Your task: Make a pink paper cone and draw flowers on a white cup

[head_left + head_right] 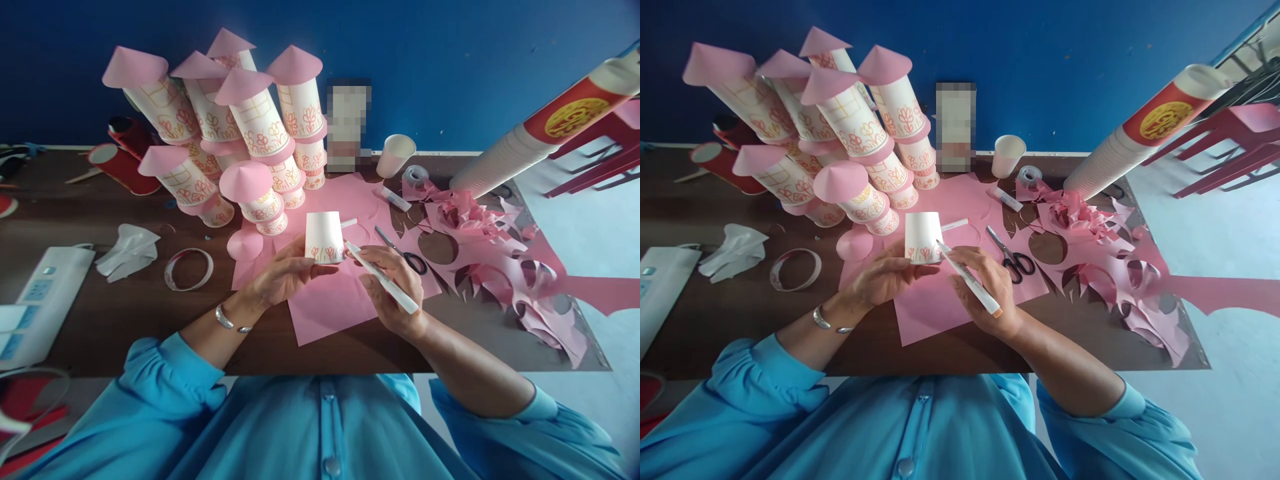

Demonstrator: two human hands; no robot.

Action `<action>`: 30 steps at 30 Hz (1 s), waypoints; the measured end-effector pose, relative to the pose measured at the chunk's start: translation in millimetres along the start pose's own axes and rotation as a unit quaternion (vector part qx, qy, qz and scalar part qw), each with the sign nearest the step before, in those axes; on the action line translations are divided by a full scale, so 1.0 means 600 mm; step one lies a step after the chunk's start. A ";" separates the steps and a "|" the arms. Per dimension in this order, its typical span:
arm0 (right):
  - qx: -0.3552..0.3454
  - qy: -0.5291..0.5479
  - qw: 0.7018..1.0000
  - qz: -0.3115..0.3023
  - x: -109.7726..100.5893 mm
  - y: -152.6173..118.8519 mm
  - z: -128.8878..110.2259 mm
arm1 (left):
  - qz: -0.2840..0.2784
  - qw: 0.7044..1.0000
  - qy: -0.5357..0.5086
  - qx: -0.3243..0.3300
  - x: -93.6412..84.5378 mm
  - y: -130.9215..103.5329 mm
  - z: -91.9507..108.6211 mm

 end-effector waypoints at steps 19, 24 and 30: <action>-0.113 -0.051 0.990 -0.061 0.010 0.005 -0.044 | -0.008 0.995 0.099 -0.030 -0.002 0.002 -0.008; -0.121 -0.066 0.988 -0.069 0.012 0.005 -0.045 | -0.015 0.993 0.111 -0.027 0.001 0.003 -0.007; -0.118 -0.061 0.989 -0.070 0.013 0.009 -0.043 | -0.009 0.994 0.107 -0.030 -0.003 0.002 -0.011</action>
Point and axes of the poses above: each hand's wrist, its own y-axis towards the middle knuckle, its own x-axis out of the palm, z = x × y, the point moved 5 cm from there along y, towards the middle knuckle, and after that the axes turned 5 degrees about -z, right-handed, at the moved point
